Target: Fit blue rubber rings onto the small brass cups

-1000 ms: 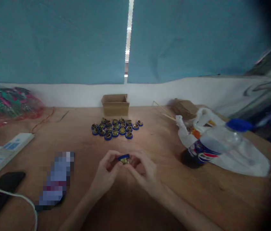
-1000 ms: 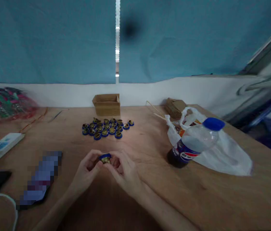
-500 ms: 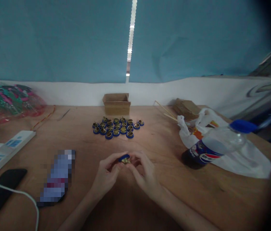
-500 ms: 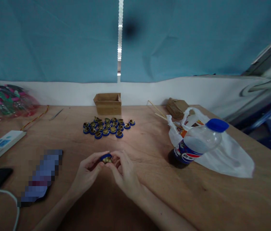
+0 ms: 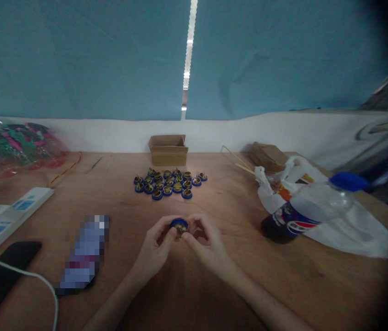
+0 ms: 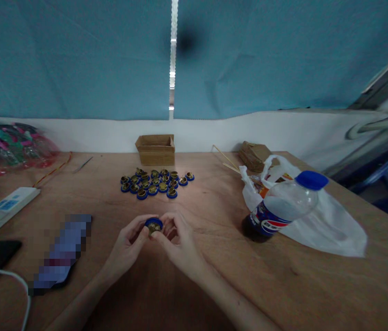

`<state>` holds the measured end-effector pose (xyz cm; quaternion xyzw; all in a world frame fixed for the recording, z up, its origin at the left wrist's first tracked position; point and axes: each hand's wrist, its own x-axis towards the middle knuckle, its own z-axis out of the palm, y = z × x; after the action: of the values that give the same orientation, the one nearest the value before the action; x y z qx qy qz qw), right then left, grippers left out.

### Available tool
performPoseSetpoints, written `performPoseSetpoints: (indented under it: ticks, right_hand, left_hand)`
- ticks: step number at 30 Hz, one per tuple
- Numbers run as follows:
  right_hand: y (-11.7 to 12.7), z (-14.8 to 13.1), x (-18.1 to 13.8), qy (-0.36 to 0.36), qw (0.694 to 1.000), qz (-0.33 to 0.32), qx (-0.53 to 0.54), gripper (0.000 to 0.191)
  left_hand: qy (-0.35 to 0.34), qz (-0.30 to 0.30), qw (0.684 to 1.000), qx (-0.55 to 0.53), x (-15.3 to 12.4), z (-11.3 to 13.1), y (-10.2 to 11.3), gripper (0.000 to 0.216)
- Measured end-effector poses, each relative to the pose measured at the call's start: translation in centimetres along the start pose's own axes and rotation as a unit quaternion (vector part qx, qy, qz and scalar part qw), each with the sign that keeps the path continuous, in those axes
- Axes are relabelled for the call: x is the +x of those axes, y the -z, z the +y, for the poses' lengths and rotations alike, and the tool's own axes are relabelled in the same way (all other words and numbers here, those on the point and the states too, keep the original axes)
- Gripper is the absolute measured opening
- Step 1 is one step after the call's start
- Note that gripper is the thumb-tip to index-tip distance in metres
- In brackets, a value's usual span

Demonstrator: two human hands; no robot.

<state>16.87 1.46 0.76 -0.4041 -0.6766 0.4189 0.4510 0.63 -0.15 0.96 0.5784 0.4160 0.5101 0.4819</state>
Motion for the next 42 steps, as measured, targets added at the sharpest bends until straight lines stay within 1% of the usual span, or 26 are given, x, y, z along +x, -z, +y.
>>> performPoseSetpoints:
  ticks: [4,7,9,12,14,20,25,29,36,39,42]
  right_hand:
    - [-0.1,-0.1,0.3,-0.042,0.999,-0.001,0.025,0.012]
    - [-0.2,-0.1,0.3,-0.053,0.998,0.006,0.033,0.010]
    - [-0.3,0.0,0.2,-0.045,0.999,0.007,0.019,0.009]
    - [-0.4,0.3,0.1,-0.010,1.000,0.007,-0.017,0.007]
    - [-0.4,0.5,-0.1,0.005,0.999,0.006,-0.032,0.006]
    - [-0.6,1.2,-0.4,0.012,0.998,-0.005,-0.055,0.006]
    - [-0.7,1.6,-0.7,0.025,0.994,-0.014,-0.101,0.007]
    - [-1.0,1.8,-0.8,0.030,0.994,-0.030,-0.105,0.009]
    - [-0.8,0.8,-1.0,0.026,0.993,-0.050,-0.107,0.004]
    - [-0.5,0.1,-0.9,0.040,0.991,-0.062,-0.112,0.003]
    - [-0.4,-0.4,-0.8,0.061,0.990,-0.061,-0.110,0.009]
  left_hand:
    - [0.014,-0.002,0.999,-0.044,0.1,-0.1,0.1,0.024]
    - [0.018,-0.012,0.997,-0.072,0.0,-0.4,0.1,0.028]
    - [0.020,-0.019,0.996,-0.084,0.0,-0.5,0.0,0.031]
    - [0.016,-0.012,0.996,-0.090,-0.1,-0.4,-0.1,0.032]
    - [0.017,-0.009,0.996,-0.084,-0.1,-0.3,-0.1,0.031]
    - [0.004,-0.036,0.999,-0.023,-0.2,-0.6,0.0,0.031]
    - [-0.006,-0.032,0.999,0.002,-0.1,-0.8,-0.1,0.026]
    - [-0.010,-0.027,0.999,0.016,-0.1,-0.6,-0.3,0.022]
    - [-0.008,-0.024,0.999,0.031,-0.2,-0.5,-0.2,0.023]
    - [-0.018,-0.013,0.999,0.042,-0.2,-0.6,-0.1,0.025]
    - [-0.031,0.003,0.998,0.046,-0.2,-0.6,0.0,0.024]
